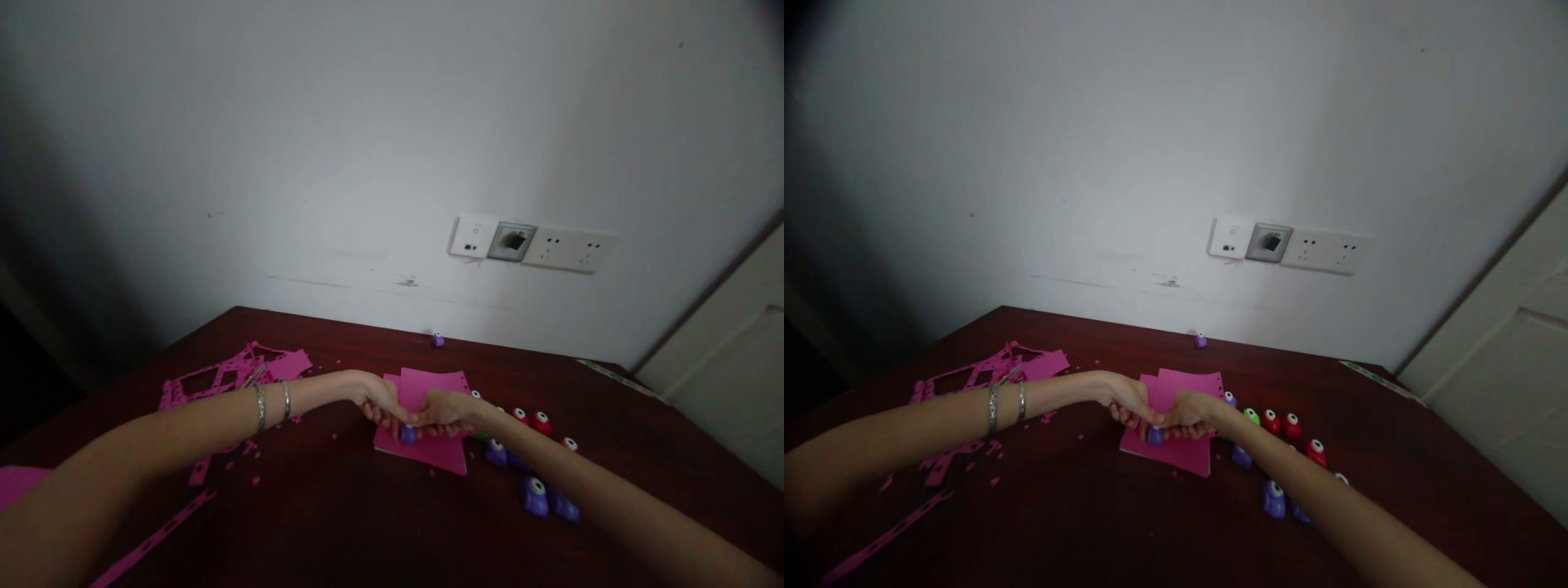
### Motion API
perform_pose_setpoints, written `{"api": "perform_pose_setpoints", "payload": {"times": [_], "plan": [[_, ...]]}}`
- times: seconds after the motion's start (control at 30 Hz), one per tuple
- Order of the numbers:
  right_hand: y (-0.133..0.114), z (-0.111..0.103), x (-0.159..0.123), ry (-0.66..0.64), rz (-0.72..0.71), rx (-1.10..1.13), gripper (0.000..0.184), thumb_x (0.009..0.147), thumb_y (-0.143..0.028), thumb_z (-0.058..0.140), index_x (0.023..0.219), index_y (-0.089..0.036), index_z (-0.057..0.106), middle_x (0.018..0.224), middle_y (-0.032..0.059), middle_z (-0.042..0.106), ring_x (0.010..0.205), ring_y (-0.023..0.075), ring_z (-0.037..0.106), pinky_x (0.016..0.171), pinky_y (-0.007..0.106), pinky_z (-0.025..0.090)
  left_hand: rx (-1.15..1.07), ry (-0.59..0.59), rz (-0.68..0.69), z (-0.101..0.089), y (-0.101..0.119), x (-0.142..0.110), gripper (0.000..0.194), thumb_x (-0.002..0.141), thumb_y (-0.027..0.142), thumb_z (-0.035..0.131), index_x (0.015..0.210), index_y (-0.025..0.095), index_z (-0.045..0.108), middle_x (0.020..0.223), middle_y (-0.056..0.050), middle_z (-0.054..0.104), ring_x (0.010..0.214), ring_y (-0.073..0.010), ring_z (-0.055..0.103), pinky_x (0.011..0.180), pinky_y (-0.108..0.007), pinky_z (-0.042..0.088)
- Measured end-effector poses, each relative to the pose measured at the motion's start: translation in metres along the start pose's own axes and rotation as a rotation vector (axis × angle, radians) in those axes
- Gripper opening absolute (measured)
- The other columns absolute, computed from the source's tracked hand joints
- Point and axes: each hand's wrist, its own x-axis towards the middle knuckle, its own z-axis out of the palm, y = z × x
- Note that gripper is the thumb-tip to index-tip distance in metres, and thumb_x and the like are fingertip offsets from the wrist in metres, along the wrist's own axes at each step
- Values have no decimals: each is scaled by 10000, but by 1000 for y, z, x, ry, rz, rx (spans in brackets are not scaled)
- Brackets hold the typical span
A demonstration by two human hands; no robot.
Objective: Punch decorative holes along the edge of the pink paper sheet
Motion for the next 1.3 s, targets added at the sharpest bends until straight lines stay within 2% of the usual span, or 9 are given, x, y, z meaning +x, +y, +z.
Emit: {"api": "perform_pose_setpoints", "payload": {"times": [0.1, 0.2, 0.27, 0.33, 0.43, 0.57, 0.7, 0.9, 1.3], "plan": [[5, 2, -1, 77, -8, -74, 452, 738, -554, 545, 600, -126, 593, 439, -53, 438, 347, 45, 331, 360, 188, 263, -9, 299, 133, 3, 2, -9, 410, 584, 559, 680, 551, 156, 610, 468, 17, 439, 381, -50, 296, 358, -190, 166], [7, 14, -7, 307, -65, -266, 434, 768, -522, 526, 593, -131, 592, 496, -15, 510, 411, 69, 419, 418, 199, 302, 68, 671, 300, 1, 1, -9, 413, 650, 543, 623, 566, 139, 604, 463, 25, 457, 412, -65, 353, 402, -209, 253], [6, 27, -16, 450, -73, -343, 434, 791, -511, 499, 622, -126, 603, 573, 36, 568, 515, 116, 504, 476, 220, 325, 147, 889, 441, 0, -4, -3, 351, 707, 468, 594, 636, 128, 640, 558, -1, 556, 513, -90, 457, 491, -217, 343], [2, 41, -27, 580, -65, -431, 462, 822, -527, 436, 693, -124, 621, 668, 89, 614, 632, 182, 569, 533, 253, 349, 179, 999, 522, 1, -13, 6, 268, 759, 369, 560, 744, 123, 666, 716, -32, 635, 651, -119, 533, 605, -230, 400], [-3, 59, -43, 728, -32, -663, 535, 865, -552, 303, 795, -138, 635, 720, 119, 649, 693, 236, 618, 578, 287, 386, 278, 1026, 545, 5, -27, 19, 174, 784, 243, 543, 831, 135, 671, 830, -47, 640, 746, -133, 547, 698, -249, 418], [0, 74, -49, 720, 5, -696, 515, 874, -541, 296, 822, -158, 636, 759, 113, 668, 723, 240, 641, 605, 294, 419, 417, 1021, 545, 12, -41, 29, 161, 801, 177, 539, 877, 178, 681, 868, -46, 611, 840, -147, 516, 811, -287, 393], [6, 82, -42, 758, 30, -637, 522, 855, -571, 309, 812, -170, 641, 759, 102, 672, 727, 234, 645, 613, 297, 434, 480, 996, 526, 15, -49, 33, 175, 807, 254, 564, 935, 232, 681, 900, -37, 575, 914, -165, 461, 871, -312, 350], [4, 85, -36, 767, 69, -607, 573, 831, -610, 302, 803, -159, 653, 783, 121, 674, 740, 239, 642, 641, 323, 443, 551, 982, 519, 16, -52, 36, 236, 763, 369, 613, 966, 264, 675, 910, -32, 539, 910, -174, 433, 865, -327, 338], [-1, 86, -29, 752, 88, -570, 482, 828, -530, 363, 829, -151, 661, 813, 115, 678, 761, 259, 645, 631, 320, 454, 543, 975, 483, 18, -49, 32, 298, 737, 429, 622, 985, 272, 673, 852, -32, 522, 868, -180, 433, 822, -318, 366]]}}
